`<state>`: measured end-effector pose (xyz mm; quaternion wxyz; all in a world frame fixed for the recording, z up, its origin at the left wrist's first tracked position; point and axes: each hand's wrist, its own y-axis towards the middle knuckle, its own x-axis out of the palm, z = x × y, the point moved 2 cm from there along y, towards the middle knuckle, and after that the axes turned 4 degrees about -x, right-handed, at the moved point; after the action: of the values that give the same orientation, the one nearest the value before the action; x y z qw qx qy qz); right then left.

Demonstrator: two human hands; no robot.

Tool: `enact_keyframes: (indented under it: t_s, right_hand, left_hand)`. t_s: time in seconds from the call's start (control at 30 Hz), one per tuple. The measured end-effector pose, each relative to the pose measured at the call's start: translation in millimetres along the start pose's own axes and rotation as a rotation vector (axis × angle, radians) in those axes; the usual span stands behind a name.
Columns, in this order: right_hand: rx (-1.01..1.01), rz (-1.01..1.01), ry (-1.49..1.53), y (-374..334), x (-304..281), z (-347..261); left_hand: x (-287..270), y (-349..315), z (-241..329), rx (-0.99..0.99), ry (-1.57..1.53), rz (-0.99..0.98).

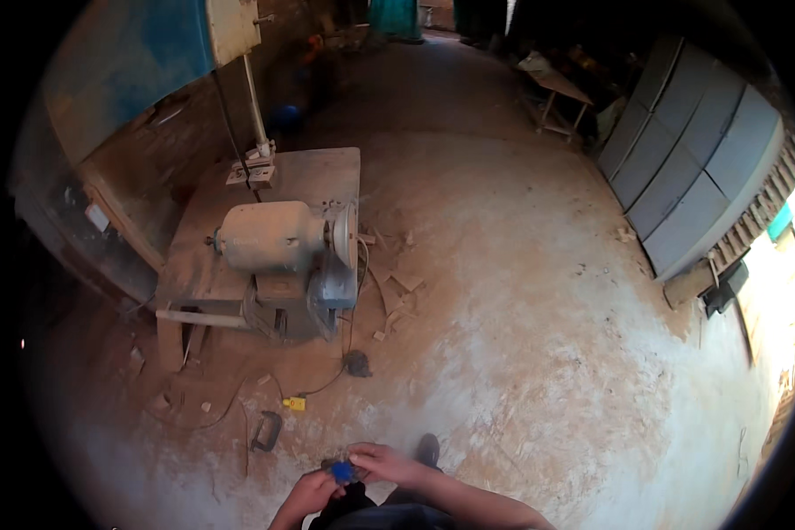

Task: The person removes a grinding wheel from a bench grinder, retrieves a new wheel and a mounting flange from a nearby table, and installs the new wheel onto the grinder. The person then uses a small blue tool to tighten the wheel onto the spindle.

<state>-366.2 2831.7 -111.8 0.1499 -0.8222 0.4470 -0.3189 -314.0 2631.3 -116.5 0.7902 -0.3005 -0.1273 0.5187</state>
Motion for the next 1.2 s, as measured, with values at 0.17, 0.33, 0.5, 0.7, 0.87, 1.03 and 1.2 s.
enact_keyframes:
  t_s: [0.17,0.33,0.5,0.7,0.87,1.03,1.2]
  right_hand:
    - [-0.092,-0.108,-0.179,-62.6,-72.1,-41.6]
    - [-0.046,0.014,0.019,-104.1,-100.3,-67.1]
    - [-0.141,0.027,0.301,-99.0,-107.7,-72.2]
    - [-0.341,0.201,0.311,-84.6,-100.4,-104.5]
    - [-0.409,0.318,0.219,-57.6,-97.7,-111.7]
    - [-0.376,0.326,0.211,-28.8,-84.0,-118.5]
    - [-0.374,0.319,0.165,-9.5,-77.3,-133.6]
  left_hand:
    - [61.3,28.6,90.6,0.157,0.209,-0.12]
    - [94.3,43.1,140.6,0.456,0.367,-0.047]
    - [97.3,49.3,164.3,0.246,-0.014,-0.013]
    - [92.2,70.6,175.4,0.158,-0.734,0.124]
    - [84.8,83.8,179.6,0.172,-0.789,0.118]
    - [54.9,100.2,181.0,0.153,-0.609,0.159]
    - [30.1,112.9,178.5,0.159,-0.579,0.179]
